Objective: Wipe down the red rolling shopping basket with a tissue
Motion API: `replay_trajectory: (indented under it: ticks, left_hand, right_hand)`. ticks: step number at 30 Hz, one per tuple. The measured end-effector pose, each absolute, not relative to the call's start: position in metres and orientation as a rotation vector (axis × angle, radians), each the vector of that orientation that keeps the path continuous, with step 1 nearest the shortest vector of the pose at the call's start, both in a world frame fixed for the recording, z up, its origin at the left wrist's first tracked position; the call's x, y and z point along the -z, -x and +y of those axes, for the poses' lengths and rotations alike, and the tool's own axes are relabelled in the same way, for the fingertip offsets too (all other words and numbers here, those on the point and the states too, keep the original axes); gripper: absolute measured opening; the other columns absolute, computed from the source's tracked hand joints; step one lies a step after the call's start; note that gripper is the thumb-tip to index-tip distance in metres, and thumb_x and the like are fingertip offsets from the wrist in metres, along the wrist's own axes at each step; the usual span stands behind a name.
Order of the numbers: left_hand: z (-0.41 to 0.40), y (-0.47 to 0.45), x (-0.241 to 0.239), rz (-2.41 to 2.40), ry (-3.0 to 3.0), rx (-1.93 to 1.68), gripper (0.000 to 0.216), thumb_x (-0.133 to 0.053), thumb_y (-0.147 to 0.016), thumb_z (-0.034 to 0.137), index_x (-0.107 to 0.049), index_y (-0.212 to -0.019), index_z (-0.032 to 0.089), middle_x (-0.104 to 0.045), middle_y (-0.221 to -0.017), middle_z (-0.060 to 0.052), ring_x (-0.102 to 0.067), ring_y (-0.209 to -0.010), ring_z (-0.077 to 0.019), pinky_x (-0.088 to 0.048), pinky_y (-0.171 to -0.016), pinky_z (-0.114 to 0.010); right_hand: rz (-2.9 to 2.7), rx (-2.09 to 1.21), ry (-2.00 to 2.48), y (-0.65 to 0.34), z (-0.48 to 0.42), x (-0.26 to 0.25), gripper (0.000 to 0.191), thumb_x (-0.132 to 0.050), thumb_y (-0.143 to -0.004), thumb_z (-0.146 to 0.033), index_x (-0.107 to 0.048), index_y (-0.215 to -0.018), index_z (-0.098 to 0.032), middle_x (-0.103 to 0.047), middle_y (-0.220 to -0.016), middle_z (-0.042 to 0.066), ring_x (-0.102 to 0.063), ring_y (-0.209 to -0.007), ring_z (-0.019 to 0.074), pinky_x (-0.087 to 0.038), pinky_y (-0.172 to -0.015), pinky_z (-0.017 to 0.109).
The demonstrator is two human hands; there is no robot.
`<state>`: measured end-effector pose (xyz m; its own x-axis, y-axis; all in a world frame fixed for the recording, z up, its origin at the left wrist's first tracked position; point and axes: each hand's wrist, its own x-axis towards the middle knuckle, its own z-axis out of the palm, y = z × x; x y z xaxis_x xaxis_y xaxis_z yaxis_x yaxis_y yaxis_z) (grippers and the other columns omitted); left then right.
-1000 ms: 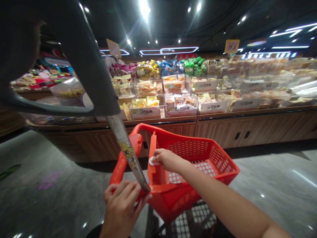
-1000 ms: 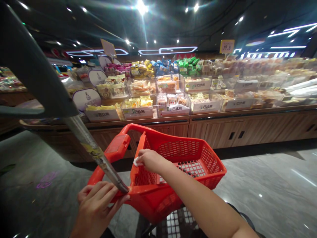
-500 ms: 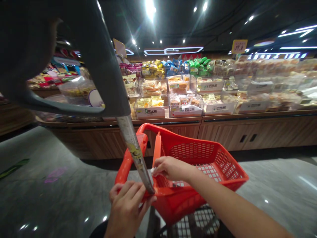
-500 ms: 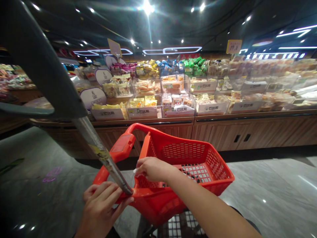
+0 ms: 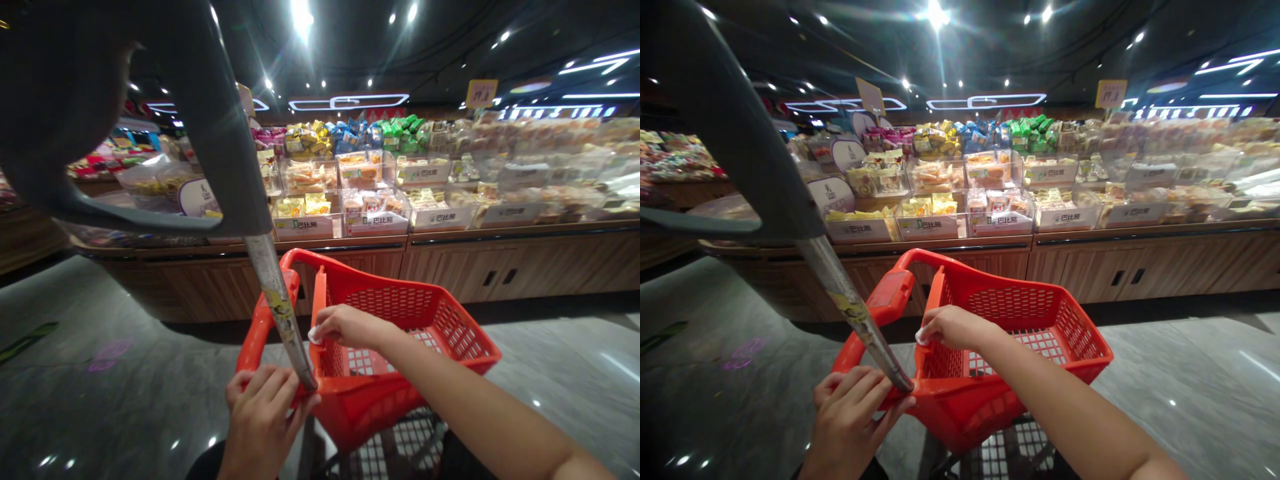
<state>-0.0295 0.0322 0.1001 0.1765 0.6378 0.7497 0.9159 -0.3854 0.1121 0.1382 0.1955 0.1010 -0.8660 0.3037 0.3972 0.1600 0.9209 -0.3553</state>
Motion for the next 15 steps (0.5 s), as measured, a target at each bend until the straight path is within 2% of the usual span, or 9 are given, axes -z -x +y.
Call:
replay_trajectory:
  ticks: [5, 9, 15]
  left_hand:
    - [0.033, 0.037, -0.099, -1.393, 2.126, 0.932, 0.009, -0.068, -0.075, 0.033, -0.063, -0.077, 0.026, -0.067, -0.072, 0.006, -0.059, -0.073, -0.014, -0.028, -0.078, -0.034]
    - [0.033, 0.037, -0.099, -1.401, 2.106, 0.931, 0.01, -0.068, -0.074, 0.034, -0.063, -0.076, 0.026, -0.066, -0.071, 0.006, -0.059, -0.072, -0.0139, -0.028, -0.077, -0.033]
    - [0.033, 0.04, -0.096, -1.37, 2.125, 0.91, 0.01, -0.068, -0.075, 0.034, -0.064, -0.08, 0.027, -0.067, -0.073, 0.006, -0.059, -0.074, -0.0139, -0.028, -0.078, -0.033]
  right_hand:
    - [-2.611, -0.31, 0.432, -0.131, 0.21, -0.099, 0.017, -0.057, -0.084, -0.012, -0.073, -0.087, -0.017, -0.065, -0.082, 0.002, -0.058, -0.068, 0.0107, -0.041, -0.063, 0.018]
    - [-2.539, -0.216, 0.548, -0.124, 0.233, -0.093, 0.019, -0.054, -0.086, -0.013, -0.072, -0.089, -0.015, -0.066, -0.09, 0.007, -0.055, -0.079, 0.0164, -0.04, -0.072, 0.026]
    - [-2.61, -0.193, 0.427, -0.132, 0.218, -0.087, 0.026, -0.055, -0.085, -0.008, -0.072, -0.095, -0.025, -0.067, -0.095, 0.0, -0.054, -0.086, 0.0136, -0.039, -0.079, 0.023]
